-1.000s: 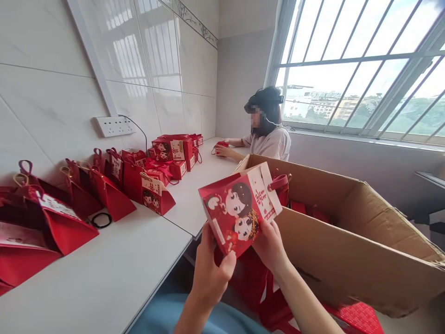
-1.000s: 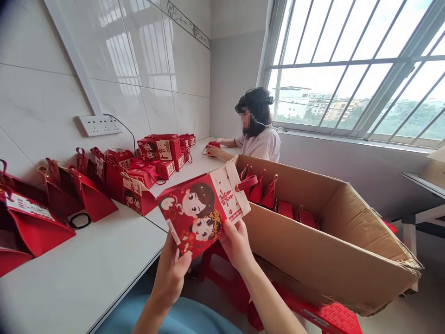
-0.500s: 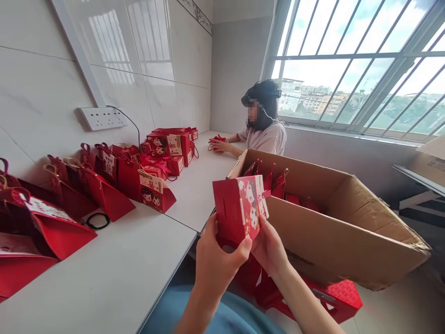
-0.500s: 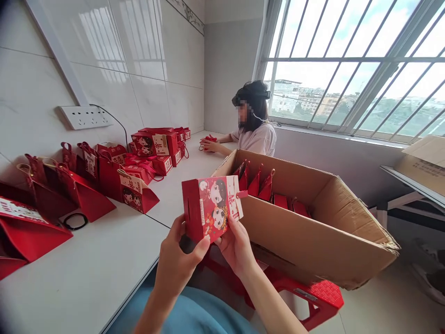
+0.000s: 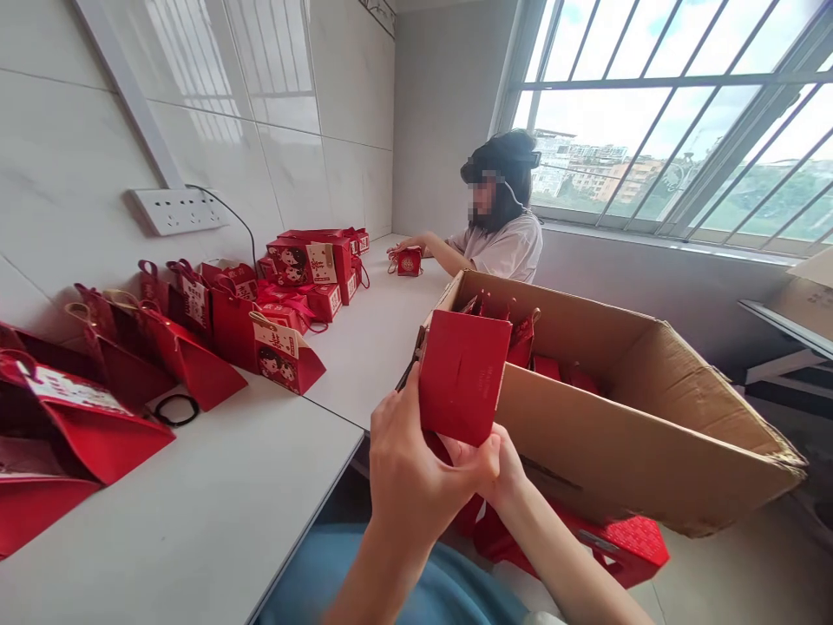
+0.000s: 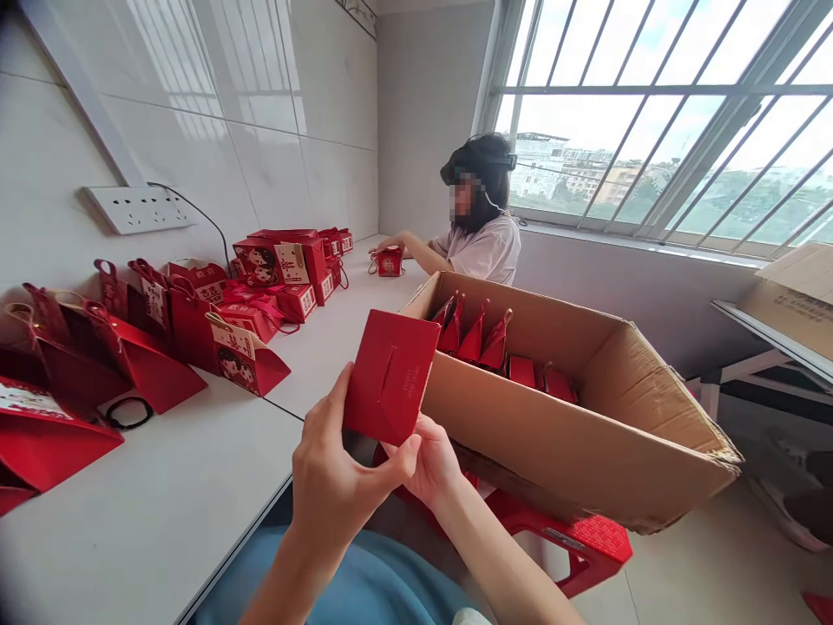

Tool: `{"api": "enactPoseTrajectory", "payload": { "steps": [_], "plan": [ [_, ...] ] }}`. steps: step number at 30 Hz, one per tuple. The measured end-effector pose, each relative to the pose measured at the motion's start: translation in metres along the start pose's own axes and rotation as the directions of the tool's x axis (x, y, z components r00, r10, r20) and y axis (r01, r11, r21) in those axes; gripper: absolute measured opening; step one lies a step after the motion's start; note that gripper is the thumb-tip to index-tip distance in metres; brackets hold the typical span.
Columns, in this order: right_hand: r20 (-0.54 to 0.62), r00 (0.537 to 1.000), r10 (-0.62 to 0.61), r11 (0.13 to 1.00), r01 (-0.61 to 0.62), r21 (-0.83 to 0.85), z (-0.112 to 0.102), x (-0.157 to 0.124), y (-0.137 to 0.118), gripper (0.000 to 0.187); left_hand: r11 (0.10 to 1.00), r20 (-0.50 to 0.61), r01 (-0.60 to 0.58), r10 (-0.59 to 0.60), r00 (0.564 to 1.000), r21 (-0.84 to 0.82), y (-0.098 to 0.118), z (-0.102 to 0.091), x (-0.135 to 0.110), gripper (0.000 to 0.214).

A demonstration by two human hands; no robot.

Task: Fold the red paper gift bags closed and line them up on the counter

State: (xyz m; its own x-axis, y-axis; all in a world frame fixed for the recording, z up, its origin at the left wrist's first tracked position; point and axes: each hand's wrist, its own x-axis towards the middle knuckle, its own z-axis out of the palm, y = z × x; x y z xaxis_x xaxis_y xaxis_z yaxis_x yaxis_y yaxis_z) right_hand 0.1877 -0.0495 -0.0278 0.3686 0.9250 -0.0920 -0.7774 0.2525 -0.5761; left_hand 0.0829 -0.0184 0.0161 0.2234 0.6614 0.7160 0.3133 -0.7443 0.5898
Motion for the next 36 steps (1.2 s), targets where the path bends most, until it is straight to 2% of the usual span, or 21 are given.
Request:
{"api": "enactPoseTrajectory", "payload": {
  "steps": [2, 5, 10, 12, 15, 18, 20, 22, 25, 27, 29, 31, 33, 34, 35, 36],
  "plan": [
    [0.001, 0.999, -0.039, 0.999, 0.039, -0.019, 0.001, 0.002, 0.0, 0.015, 0.994, -0.044, -0.09, 0.093, 0.995, 0.055, 0.006, 0.005, 0.001, 0.074],
    [-0.011, 0.996, -0.091, 0.996, 0.091, -0.008, -0.001, 0.002, -0.003, 0.014, 0.981, -0.048, -0.17, 0.175, 0.983, 0.095, 0.012, 0.01, 0.004, 0.071],
    [0.051, 0.996, 0.073, 0.996, -0.075, 0.039, -0.007, -0.011, -0.031, 0.023, 0.984, -0.076, -0.175, 0.177, 0.981, 0.032, 0.017, 0.019, 0.009, 0.072],
    [0.05, 0.996, 0.077, 0.995, -0.08, 0.058, -0.012, -0.017, -0.048, 0.028, 0.988, -0.054, -0.15, 0.148, 0.988, -0.047, 0.02, 0.025, 0.011, 0.072],
    [-0.001, 0.999, -0.034, 0.996, 0.034, 0.079, -0.025, -0.023, -0.076, 0.025, 0.975, 0.137, -0.01, 0.041, 0.99, -0.221, 0.026, 0.038, 0.017, 0.075],
    [-0.11, 0.978, -0.177, 0.981, 0.184, 0.057, -0.042, -0.027, -0.11, 0.028, 0.928, 0.376, 0.151, -0.013, 0.927, -0.341, 0.029, 0.058, 0.029, 0.084],
    [-0.203, 0.959, -0.197, 0.978, 0.208, 0.034, -0.054, -0.031, -0.135, 0.028, 0.906, 0.468, 0.152, 0.056, 0.882, -0.396, 0.025, 0.078, 0.039, 0.09],
    [-0.284, 0.944, -0.165, 0.983, 0.182, 0.034, -0.066, -0.035, -0.16, 0.022, 0.924, 0.485, 0.045, 0.158, 0.86, -0.38, 0.016, 0.101, 0.048, 0.083],
    [-0.387, 0.91, -0.148, 0.983, 0.18, 0.047, -0.079, -0.038, -0.19, 0.01, 0.952, 0.45, -0.243, 0.303, 0.84, -0.187, -0.005, 0.138, 0.05, 0.052],
    [-0.423, 0.884, -0.2, 0.974, 0.225, 0.009, -0.087, -0.037, -0.205, 0.007, 0.919, 0.458, -0.384, 0.381, 0.803, -0.091, -0.02, 0.158, 0.045, 0.042],
    [-0.408, 0.864, -0.296, 0.955, 0.281, -0.098, -0.095, -0.033, -0.219, 0.008, 0.89, 0.464, -0.455, 0.414, 0.783, -0.026, -0.031, 0.172, 0.037, 0.034],
    [-0.357, 0.851, -0.385, 0.915, 0.299, -0.272, -0.104, -0.026, -0.238, 0.01, 0.879, 0.466, -0.477, 0.415, 0.782, 0.017, -0.037, 0.179, 0.031, 0.025],
    [-0.317, 0.84, -0.44, 0.826, 0.241, -0.509, -0.113, -0.016, -0.263, 0.016, 0.877, 0.467, -0.479, 0.41, 0.784, 0.034, -0.041, 0.18, 0.027, 0.021],
    [-0.302, 0.832, -0.465, 0.744, 0.183, -0.642, -0.117, -0.01, -0.277, 0.019, 0.877, 0.464, -0.479, 0.41, 0.785, 0.036, -0.041, 0.181, 0.026, 0.021],
    [-0.289, 0.819, -0.496, 0.624, 0.105, -0.774, -0.12, -0.003, -0.291, 0.018, 0.876, 0.457, -0.481, 0.414, 0.788, 0.036, -0.042, 0.181, 0.026, 0.022],
    [-0.271, 0.811, -0.518, 0.469, 0.004, -0.883, -0.123, 0.005, -0.305, 0.015, 0.875, 0.444, -0.483, 0.419, 0.792, 0.037, -0.043, 0.181, 0.026, 0.023]
  ]
}}
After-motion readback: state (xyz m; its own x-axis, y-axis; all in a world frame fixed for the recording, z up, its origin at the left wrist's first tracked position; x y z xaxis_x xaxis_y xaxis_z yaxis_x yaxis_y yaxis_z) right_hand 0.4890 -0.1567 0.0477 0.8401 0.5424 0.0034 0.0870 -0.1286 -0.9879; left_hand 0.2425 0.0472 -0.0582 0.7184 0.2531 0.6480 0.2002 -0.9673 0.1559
